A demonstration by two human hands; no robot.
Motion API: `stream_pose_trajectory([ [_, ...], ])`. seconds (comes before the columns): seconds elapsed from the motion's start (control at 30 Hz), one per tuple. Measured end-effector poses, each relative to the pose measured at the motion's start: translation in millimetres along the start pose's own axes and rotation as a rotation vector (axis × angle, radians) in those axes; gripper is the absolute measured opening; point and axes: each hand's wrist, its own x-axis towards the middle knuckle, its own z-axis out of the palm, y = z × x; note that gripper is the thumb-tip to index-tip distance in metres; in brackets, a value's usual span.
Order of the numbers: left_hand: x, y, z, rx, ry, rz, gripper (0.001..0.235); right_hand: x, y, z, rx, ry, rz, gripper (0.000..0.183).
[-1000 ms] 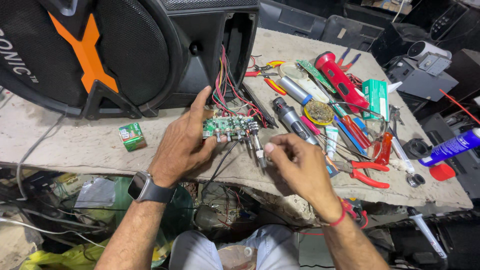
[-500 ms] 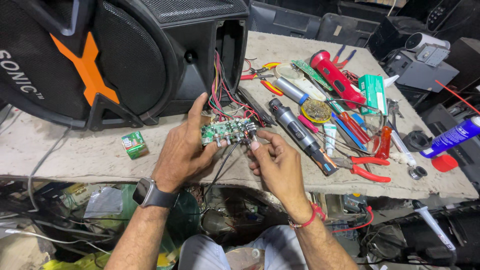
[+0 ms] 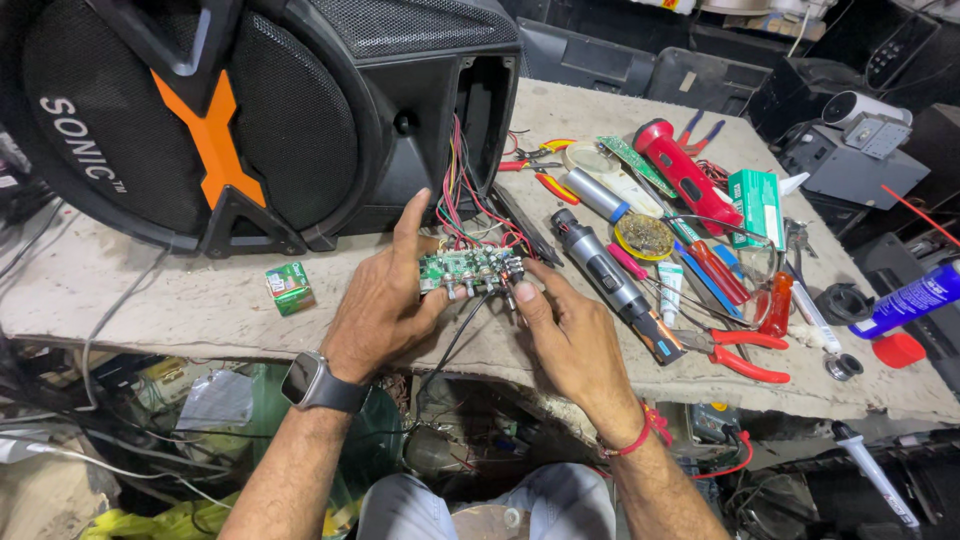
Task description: The person works on a small green circuit board connected to a speaker, using a soldering iron to heat and adjust components. They repeatedly pick up and set down the soldering iron, manipulate the board and wires, and briefly handle a black cylindrical device.
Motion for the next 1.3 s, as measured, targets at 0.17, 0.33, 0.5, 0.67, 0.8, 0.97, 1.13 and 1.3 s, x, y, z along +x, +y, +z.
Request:
stream_pose_trajectory([
  [0.17, 1, 1, -1, 0.001, -0.010, -0.013, 0.101, 9, 11, -5, -0.149, -0.115, 0.017, 0.067],
  [0.33, 0, 0, -1, 0.021, -0.011, -0.019, 0.101, 13, 21, -4, 0.082, -0.084, -0.178, 0.064],
  [0.5, 1, 0, 0, 0.021, -0.015, -0.007, 0.100, 10, 22, -4, 0.130, -0.068, -0.085, 0.063],
  [0.67, 1, 1, 0, 0.015, -0.010, -0.023, 0.100, 10, 15, -7, 0.102, -0.081, -0.066, 0.064],
  [0.8, 1, 0, -1, 0.014, -0.003, -0.010, 0.099, 12, 11, -8, 0.100, -0.118, -0.078, 0.065],
  [0.97, 0, -1, 0, 0.009, -0.002, -0.015, 0.099, 14, 12, -8, 0.043, -0.165, -0.075, 0.065],
  [1.13, 1, -2, 2, 0.014, -0.008, -0.037, 0.101, 13, 13, -7, 0.070, -0.128, -0.087, 0.072],
  [1.3, 1, -2, 2, 0.012, -0.003, -0.012, 0.102, 13, 13, -8, 0.062, -0.162, -0.066, 0.069],
])
